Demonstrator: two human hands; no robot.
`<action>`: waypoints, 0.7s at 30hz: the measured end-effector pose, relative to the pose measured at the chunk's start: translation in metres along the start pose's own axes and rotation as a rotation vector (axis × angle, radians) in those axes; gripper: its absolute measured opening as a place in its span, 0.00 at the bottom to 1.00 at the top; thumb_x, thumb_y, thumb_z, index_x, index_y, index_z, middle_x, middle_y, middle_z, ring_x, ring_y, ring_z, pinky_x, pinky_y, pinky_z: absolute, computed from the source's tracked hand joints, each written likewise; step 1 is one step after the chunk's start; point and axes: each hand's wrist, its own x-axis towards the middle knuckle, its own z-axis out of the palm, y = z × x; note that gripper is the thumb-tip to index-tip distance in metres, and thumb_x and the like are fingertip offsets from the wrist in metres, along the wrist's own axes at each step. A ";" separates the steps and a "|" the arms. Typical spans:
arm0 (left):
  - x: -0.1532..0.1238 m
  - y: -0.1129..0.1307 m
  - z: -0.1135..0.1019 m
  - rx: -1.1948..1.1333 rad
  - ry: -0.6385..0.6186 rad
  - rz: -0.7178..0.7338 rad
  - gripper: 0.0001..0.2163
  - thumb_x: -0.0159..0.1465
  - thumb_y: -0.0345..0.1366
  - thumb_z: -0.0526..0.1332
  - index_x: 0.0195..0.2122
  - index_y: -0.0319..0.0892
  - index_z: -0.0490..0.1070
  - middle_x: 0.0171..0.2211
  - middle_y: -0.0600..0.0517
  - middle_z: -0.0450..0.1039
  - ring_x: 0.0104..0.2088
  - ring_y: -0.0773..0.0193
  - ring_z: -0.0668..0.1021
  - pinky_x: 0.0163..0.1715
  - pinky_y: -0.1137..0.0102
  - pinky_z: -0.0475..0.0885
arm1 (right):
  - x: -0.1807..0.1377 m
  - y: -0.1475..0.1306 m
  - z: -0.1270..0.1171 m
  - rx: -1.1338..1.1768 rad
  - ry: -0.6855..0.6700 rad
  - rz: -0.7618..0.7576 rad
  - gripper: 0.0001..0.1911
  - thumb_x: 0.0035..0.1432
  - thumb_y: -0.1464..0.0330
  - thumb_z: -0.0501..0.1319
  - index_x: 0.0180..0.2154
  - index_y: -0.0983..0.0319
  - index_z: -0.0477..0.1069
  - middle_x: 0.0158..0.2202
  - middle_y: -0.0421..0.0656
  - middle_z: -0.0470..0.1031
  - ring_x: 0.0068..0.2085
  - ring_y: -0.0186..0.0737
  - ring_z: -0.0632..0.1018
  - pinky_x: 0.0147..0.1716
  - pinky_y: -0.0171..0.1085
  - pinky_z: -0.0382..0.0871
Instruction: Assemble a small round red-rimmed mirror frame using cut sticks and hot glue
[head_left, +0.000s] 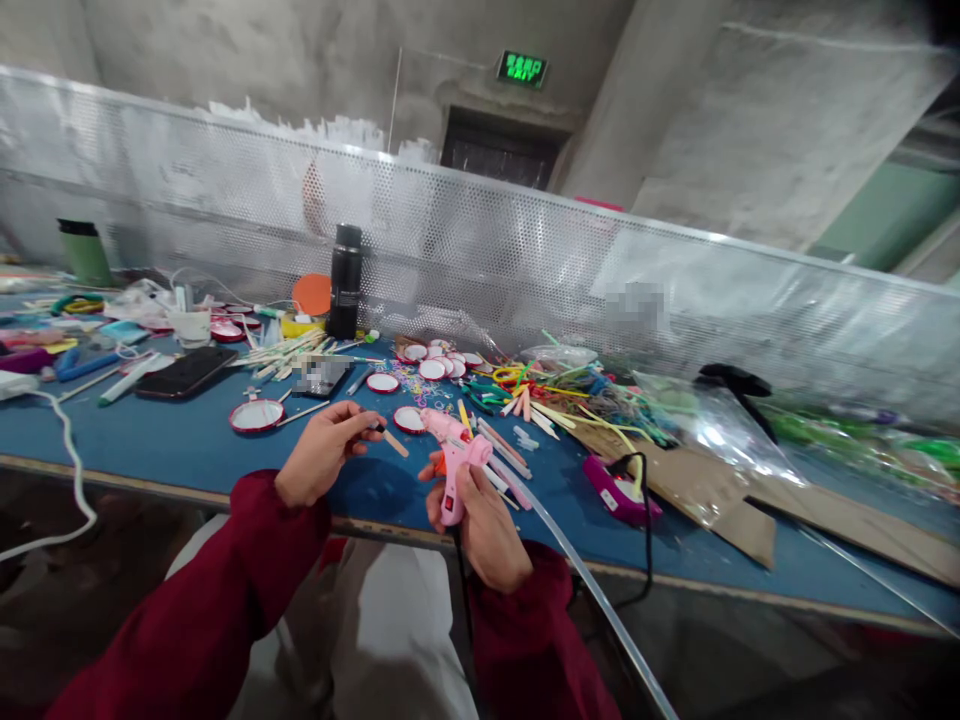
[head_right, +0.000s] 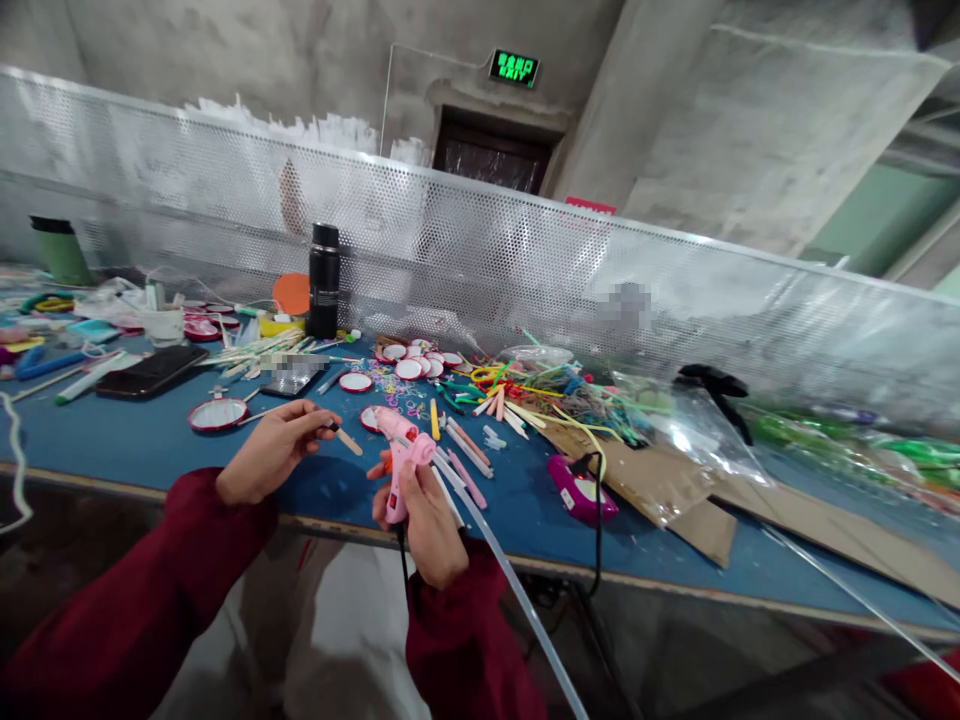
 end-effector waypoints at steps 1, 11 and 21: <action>0.000 -0.001 0.000 0.008 -0.007 -0.008 0.18 0.50 0.43 0.75 0.27 0.38 0.68 0.33 0.49 0.78 0.28 0.71 0.77 0.22 0.81 0.66 | 0.000 0.000 -0.001 0.006 0.004 0.000 0.21 0.66 0.51 0.55 0.49 0.59 0.71 0.43 0.45 0.76 0.24 0.30 0.70 0.20 0.32 0.61; 0.001 -0.001 -0.004 -0.006 -0.018 0.004 0.18 0.52 0.42 0.73 0.42 0.40 0.79 0.30 0.53 0.74 0.26 0.72 0.75 0.25 0.79 0.71 | 0.000 0.000 0.000 0.114 0.028 -0.008 0.22 0.64 0.52 0.59 0.50 0.60 0.74 0.42 0.46 0.74 0.26 0.31 0.72 0.22 0.33 0.63; -0.001 -0.004 -0.004 0.036 -0.111 0.001 0.16 0.57 0.47 0.70 0.38 0.39 0.78 0.25 0.56 0.67 0.23 0.74 0.69 0.21 0.80 0.65 | 0.000 -0.002 0.000 0.094 0.003 0.002 0.21 0.64 0.51 0.58 0.48 0.60 0.73 0.42 0.45 0.75 0.25 0.31 0.72 0.20 0.32 0.62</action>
